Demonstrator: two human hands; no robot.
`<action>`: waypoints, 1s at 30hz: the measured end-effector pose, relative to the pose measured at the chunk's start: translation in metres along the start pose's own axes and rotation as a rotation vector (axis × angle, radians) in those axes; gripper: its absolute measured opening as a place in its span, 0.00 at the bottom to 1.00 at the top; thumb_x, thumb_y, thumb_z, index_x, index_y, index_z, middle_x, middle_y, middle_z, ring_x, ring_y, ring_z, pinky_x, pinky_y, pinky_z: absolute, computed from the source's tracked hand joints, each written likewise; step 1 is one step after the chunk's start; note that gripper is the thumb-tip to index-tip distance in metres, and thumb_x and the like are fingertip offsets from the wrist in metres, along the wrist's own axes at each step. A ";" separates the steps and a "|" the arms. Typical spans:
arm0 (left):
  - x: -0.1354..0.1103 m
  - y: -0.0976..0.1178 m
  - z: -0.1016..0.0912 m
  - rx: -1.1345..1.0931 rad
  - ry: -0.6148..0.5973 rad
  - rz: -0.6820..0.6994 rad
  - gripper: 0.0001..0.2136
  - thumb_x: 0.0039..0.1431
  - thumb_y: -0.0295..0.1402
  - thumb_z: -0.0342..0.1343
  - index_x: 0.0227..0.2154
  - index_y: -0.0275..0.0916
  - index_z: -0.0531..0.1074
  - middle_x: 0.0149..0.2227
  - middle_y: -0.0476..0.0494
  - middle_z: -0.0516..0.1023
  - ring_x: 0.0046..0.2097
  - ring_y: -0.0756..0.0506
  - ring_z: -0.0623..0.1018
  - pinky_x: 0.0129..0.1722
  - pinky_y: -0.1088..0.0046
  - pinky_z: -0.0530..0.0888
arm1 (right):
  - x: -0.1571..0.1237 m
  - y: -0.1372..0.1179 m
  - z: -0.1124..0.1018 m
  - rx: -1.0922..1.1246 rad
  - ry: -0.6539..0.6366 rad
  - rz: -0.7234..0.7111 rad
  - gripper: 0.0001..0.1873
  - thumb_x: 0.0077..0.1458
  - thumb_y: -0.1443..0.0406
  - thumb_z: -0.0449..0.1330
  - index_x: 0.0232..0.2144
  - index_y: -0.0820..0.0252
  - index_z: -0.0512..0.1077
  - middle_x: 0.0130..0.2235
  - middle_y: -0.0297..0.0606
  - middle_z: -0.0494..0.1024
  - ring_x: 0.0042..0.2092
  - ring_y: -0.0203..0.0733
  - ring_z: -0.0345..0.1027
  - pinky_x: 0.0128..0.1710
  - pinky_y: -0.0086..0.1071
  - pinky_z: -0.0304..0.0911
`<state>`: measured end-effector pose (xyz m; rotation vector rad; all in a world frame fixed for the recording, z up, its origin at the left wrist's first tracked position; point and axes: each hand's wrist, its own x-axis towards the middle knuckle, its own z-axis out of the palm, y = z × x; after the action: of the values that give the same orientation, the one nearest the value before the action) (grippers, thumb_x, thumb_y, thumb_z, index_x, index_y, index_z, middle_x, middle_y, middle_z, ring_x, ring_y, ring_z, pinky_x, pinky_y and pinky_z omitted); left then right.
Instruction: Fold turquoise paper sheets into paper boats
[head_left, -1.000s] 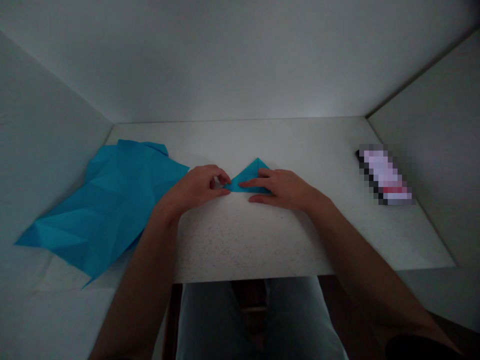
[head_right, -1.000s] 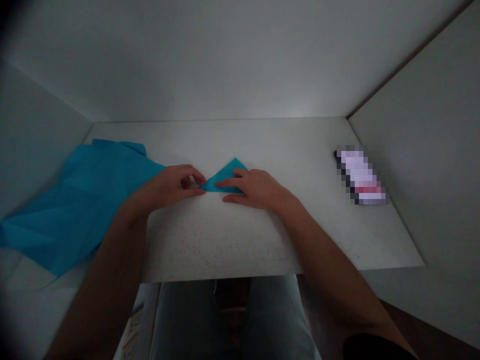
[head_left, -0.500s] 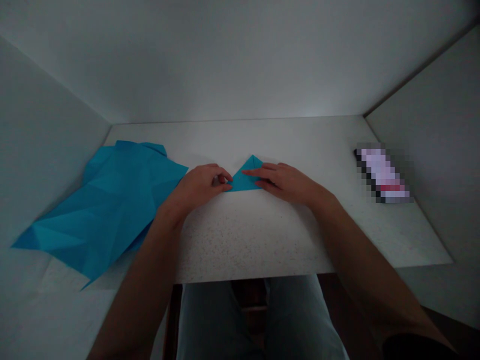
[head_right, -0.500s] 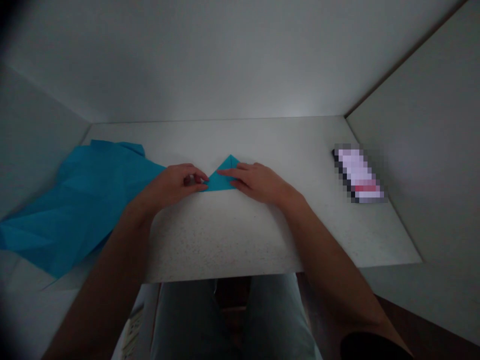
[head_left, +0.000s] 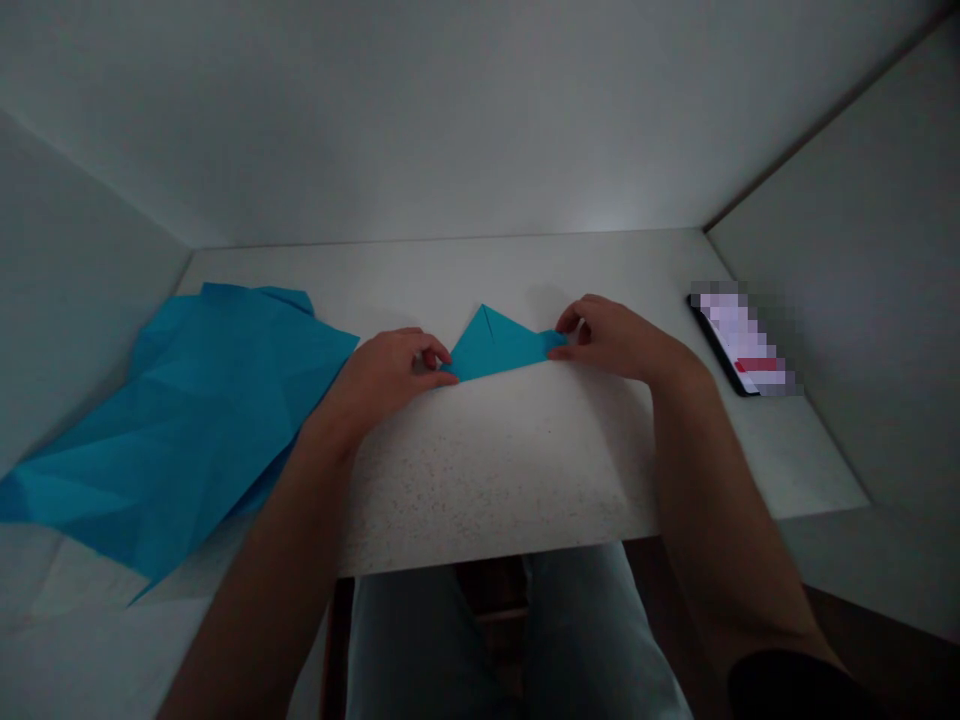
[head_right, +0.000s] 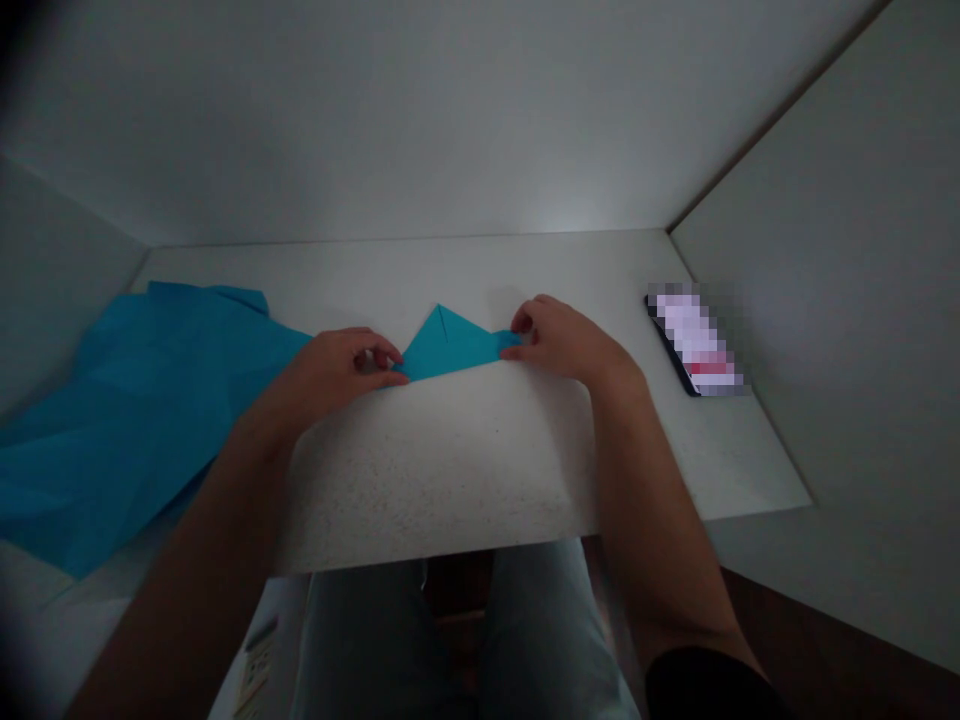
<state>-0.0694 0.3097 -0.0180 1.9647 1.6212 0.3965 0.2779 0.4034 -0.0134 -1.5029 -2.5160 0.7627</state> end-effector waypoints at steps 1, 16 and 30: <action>0.000 -0.001 0.000 -0.003 -0.002 -0.002 0.11 0.63 0.45 0.70 0.43 0.46 0.86 0.41 0.45 0.84 0.39 0.43 0.80 0.41 0.65 0.74 | 0.000 -0.002 0.000 0.016 -0.006 0.006 0.20 0.54 0.51 0.74 0.42 0.56 0.80 0.46 0.46 0.82 0.38 0.48 0.75 0.40 0.43 0.72; 0.000 -0.002 0.002 -0.013 0.006 -0.008 0.12 0.62 0.44 0.71 0.44 0.46 0.86 0.41 0.45 0.83 0.39 0.43 0.79 0.42 0.65 0.74 | -0.002 -0.020 -0.004 0.104 -0.148 0.021 0.14 0.61 0.59 0.66 0.47 0.56 0.80 0.35 0.39 0.84 0.35 0.45 0.77 0.38 0.38 0.70; -0.003 0.006 -0.004 0.055 -0.012 0.013 0.10 0.64 0.44 0.70 0.42 0.45 0.84 0.39 0.46 0.83 0.38 0.43 0.79 0.40 0.65 0.72 | -0.001 -0.013 -0.005 0.082 -0.094 -0.078 0.10 0.60 0.62 0.65 0.41 0.54 0.87 0.42 0.41 0.85 0.39 0.45 0.78 0.42 0.39 0.72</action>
<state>-0.0677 0.3073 -0.0109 2.0155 1.6285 0.3477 0.2698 0.4000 -0.0028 -1.3647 -2.5591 0.9331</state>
